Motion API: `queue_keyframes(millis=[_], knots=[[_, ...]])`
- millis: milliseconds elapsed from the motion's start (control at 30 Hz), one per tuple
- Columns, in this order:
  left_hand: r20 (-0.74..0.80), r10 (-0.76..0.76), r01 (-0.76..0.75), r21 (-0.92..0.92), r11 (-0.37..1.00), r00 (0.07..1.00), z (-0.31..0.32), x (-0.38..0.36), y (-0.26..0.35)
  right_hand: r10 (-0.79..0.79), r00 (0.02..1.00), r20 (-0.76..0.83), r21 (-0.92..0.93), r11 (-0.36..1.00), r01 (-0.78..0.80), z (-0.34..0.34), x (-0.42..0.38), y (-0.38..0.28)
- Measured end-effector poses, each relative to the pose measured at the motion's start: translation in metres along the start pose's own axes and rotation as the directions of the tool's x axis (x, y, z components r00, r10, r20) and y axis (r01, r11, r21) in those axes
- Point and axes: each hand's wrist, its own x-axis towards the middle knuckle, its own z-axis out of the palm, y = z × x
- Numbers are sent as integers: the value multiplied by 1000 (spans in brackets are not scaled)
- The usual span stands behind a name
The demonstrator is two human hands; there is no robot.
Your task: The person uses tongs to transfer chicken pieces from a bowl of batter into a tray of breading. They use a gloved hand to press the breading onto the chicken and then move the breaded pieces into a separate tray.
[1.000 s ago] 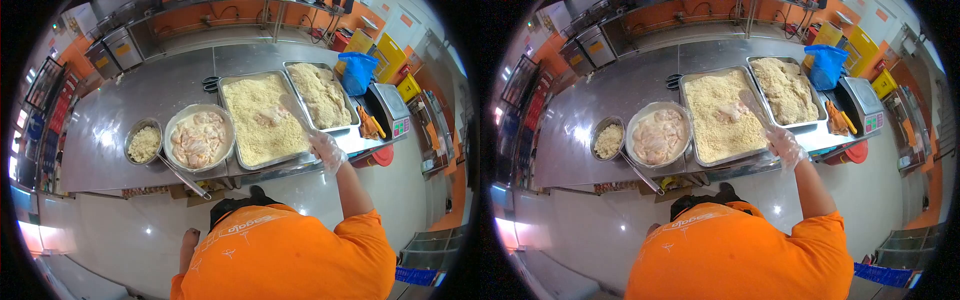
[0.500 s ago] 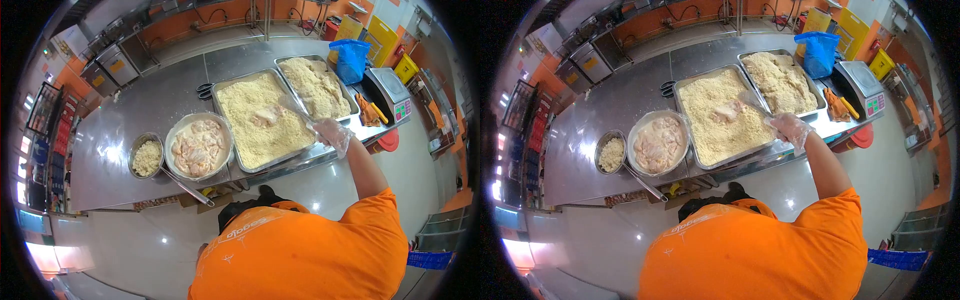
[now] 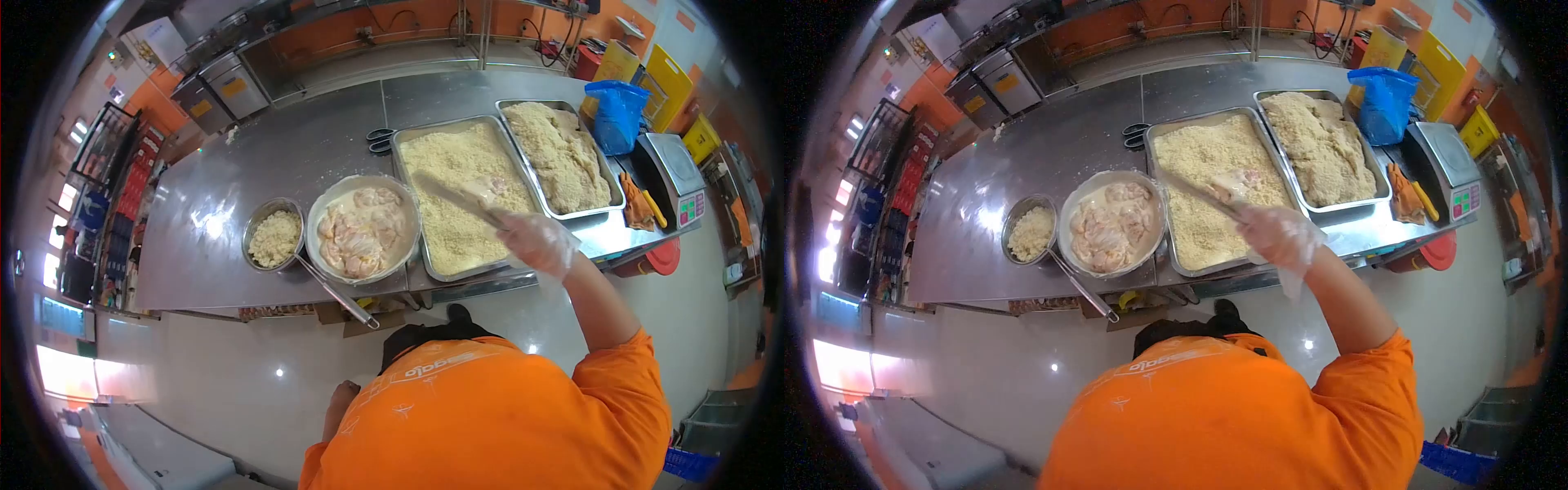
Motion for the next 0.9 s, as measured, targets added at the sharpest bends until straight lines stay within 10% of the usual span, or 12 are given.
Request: queue_keyframes(millis=[33, 167, 333, 600, 633, 733, 833, 900], knots=[[-7, 16, -16, 6, 1000, 1000, -6, -2, 6, -63, 997, 44, -519, 851, 77, -2, 2, -32], [20, 148, -149, 96, 984, 989, -22, -1, 22, -100, 992, 72, -582, 804, 124, 22, 54, -48], [-24, 204, -201, 93, 975, 979, 12, 29, -2, -209, 920, 330, -929, 101, 356, 39, 78, -113], [51, 105, -108, 62, 992, 993, 76, -7, -50, -463, 871, 163, -892, 308, 331, 53, 88, -16], [64, 188, -198, 225, 954, 980, 114, 20, -87, -568, 813, 128, -890, 296, 347, 53, 85, -4], [-7, -124, 122, -127, 984, 992, 84, -40, -73, -821, 570, 22, -890, 243, 385, 49, 77, 16], [119, -223, 221, 25, 975, 968, 57, -50, -55, -694, 720, -18, -858, 381, 346, 49, 63, 21], [-55, 15, -25, -169, 985, 998, 53, -64, -57, -623, 781, -29, -877, 391, 279, 53, 49, 24]])
